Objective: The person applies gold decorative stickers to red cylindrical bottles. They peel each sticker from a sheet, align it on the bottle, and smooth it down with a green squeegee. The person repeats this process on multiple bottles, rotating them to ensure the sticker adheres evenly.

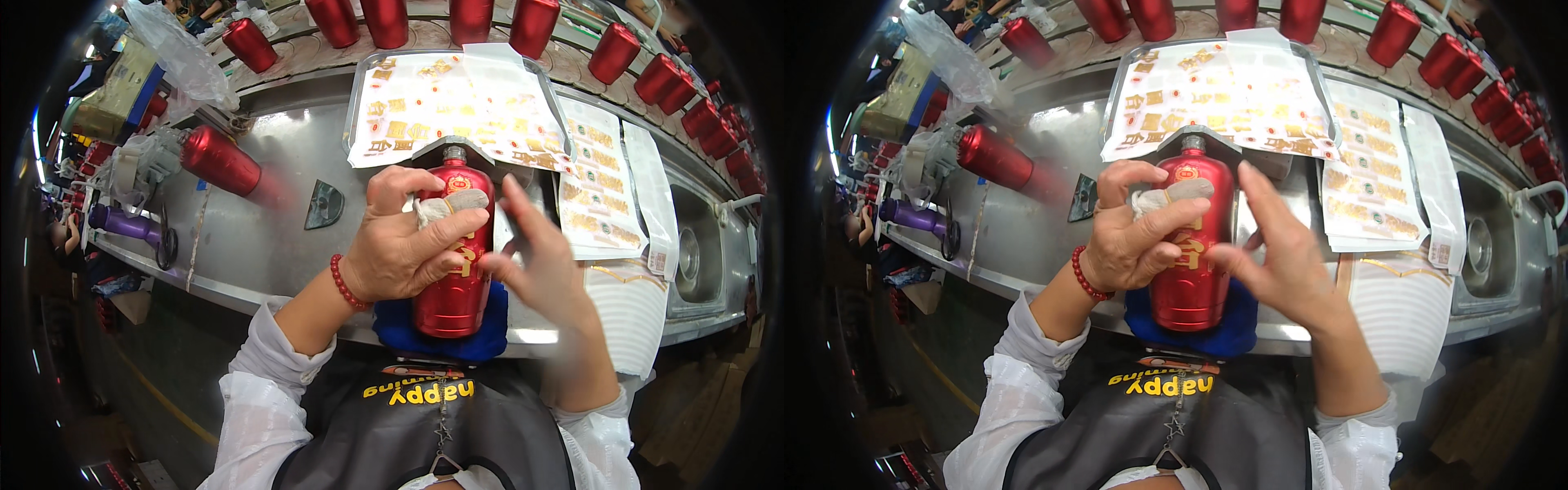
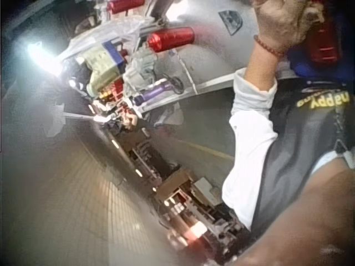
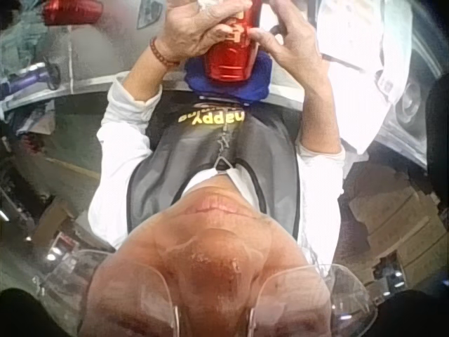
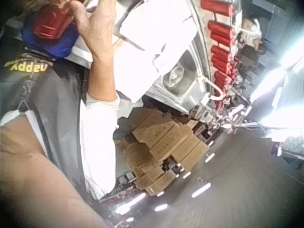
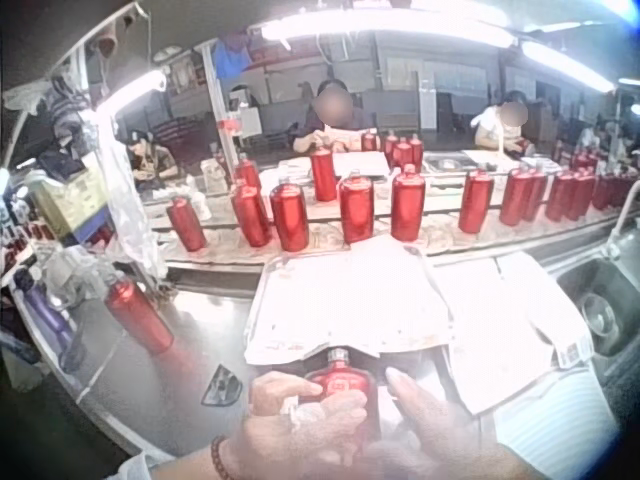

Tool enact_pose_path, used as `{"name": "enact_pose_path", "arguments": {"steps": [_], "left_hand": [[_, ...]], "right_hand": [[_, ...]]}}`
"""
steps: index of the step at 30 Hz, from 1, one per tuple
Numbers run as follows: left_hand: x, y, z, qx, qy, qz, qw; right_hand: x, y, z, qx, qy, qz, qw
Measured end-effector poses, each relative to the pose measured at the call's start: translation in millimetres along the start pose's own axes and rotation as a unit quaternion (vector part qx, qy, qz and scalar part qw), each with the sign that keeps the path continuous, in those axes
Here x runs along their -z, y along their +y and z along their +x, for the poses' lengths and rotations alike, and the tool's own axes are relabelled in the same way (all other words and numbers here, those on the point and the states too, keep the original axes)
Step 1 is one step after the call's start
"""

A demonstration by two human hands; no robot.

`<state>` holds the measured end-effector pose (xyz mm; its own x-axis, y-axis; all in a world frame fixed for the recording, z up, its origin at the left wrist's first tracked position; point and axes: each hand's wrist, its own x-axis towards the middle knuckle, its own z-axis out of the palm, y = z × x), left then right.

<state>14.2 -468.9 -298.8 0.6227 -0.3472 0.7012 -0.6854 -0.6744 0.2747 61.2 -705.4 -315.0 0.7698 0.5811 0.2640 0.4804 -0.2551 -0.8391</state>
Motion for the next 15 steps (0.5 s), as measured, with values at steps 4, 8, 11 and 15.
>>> {"name": "enact_pose_path", "arguments": {"steps": [4, 8, 11, 15], "left_hand": [[1.9, -0.1, -8.7, -0.014, -0.032, 0.060, 0.998], [-2.4, -2.0, -8.9, -0.031, -0.016, 0.070, 0.997], [-4.8, -2.5, -14.4, -0.012, -0.017, 0.065, 0.998], [-14.3, 2.9, -36.7, 0.088, 0.080, 0.008, 0.993]], "right_hand": [[43.8, -32.9, 59.2, 0.110, -0.023, -0.122, 0.986], [40.0, -37.1, 129.5, 0.152, -0.210, -0.128, 0.957], [35.3, -30.9, 147.7, 0.150, -0.211, -0.106, 0.960], [23.3, -30.3, 126.6, 0.193, -0.123, -0.143, 0.963]]}}
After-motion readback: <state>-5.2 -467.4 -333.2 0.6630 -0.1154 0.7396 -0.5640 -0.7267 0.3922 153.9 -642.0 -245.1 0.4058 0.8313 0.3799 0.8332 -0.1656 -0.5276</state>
